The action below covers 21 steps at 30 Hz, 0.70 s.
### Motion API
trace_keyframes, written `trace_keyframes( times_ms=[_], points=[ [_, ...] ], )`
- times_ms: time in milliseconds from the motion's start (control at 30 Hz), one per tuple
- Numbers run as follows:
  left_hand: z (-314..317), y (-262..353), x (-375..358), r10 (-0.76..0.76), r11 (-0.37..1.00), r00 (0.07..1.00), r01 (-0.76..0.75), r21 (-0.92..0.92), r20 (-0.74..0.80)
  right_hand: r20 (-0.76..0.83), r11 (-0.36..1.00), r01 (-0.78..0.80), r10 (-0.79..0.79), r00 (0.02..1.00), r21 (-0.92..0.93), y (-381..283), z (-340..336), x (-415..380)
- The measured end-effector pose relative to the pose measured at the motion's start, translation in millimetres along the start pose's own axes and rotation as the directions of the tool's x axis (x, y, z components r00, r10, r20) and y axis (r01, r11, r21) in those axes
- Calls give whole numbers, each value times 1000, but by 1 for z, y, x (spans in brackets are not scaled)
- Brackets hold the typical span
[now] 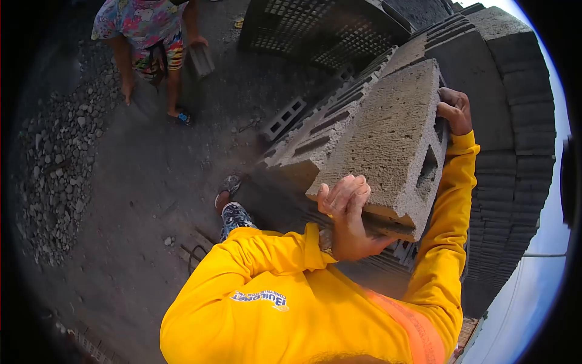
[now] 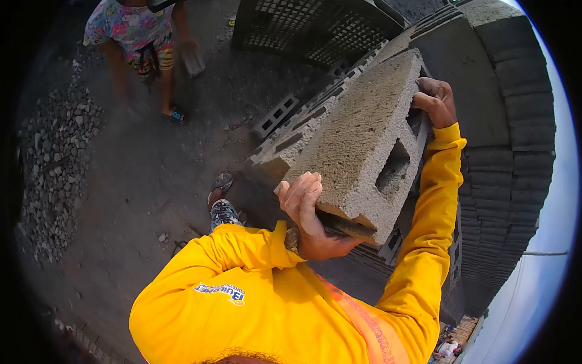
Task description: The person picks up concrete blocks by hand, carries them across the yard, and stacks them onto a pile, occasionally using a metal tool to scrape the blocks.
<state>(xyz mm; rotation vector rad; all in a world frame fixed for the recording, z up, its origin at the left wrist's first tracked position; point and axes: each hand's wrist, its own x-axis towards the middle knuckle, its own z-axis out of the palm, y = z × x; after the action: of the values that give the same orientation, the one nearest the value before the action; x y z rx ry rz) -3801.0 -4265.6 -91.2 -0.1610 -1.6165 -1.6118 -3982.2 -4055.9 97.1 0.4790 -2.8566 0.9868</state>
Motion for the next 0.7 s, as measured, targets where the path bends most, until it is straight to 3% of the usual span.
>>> trace_keyframes(
  times_ms=[267, 367, 467, 533, 600, 633, 667, 700],
  points=[
    [20, -16, 24, -33, 999, 997, 32, 29, 65, 18, 1000, -2, 1, 1000, 27, 25, -2, 33],
    [25, -20, 22, -12, 999, 998, 10, 43, 54, 37, 999, 24, -23, 999, -30, 31, -7, 36],
    [25, -19, 34, 5, 992, 991, -22, 123, 131, -83, 980, 67, -84, 993, -189, 48, -5, 41],
    [25, -20, 34, 25, 995, 988, -40, 96, 155, -4, 975, 38, -40, 999, -219, 56, -12, 44],
    [22, -27, 28, 30, 995, 977, -49, 85, 209, -219, 975, 15, -65, 974, -222, 70, 1, 36],
    [23, -35, 25, 53, 997, 988, -44, -62, 148, -209, 879, 48, -166, 964, -475, 69, 0, 34],
    [14, -35, 26, 69, 996, 975, -55, -75, 212, -174, 718, 60, -249, 953, -694, 62, -5, 26],
    [3, -37, 32, 92, 993, 957, -68, -94, 275, -272, 754, -2, -234, 933, -657, 45, -9, 9]
  ],
)
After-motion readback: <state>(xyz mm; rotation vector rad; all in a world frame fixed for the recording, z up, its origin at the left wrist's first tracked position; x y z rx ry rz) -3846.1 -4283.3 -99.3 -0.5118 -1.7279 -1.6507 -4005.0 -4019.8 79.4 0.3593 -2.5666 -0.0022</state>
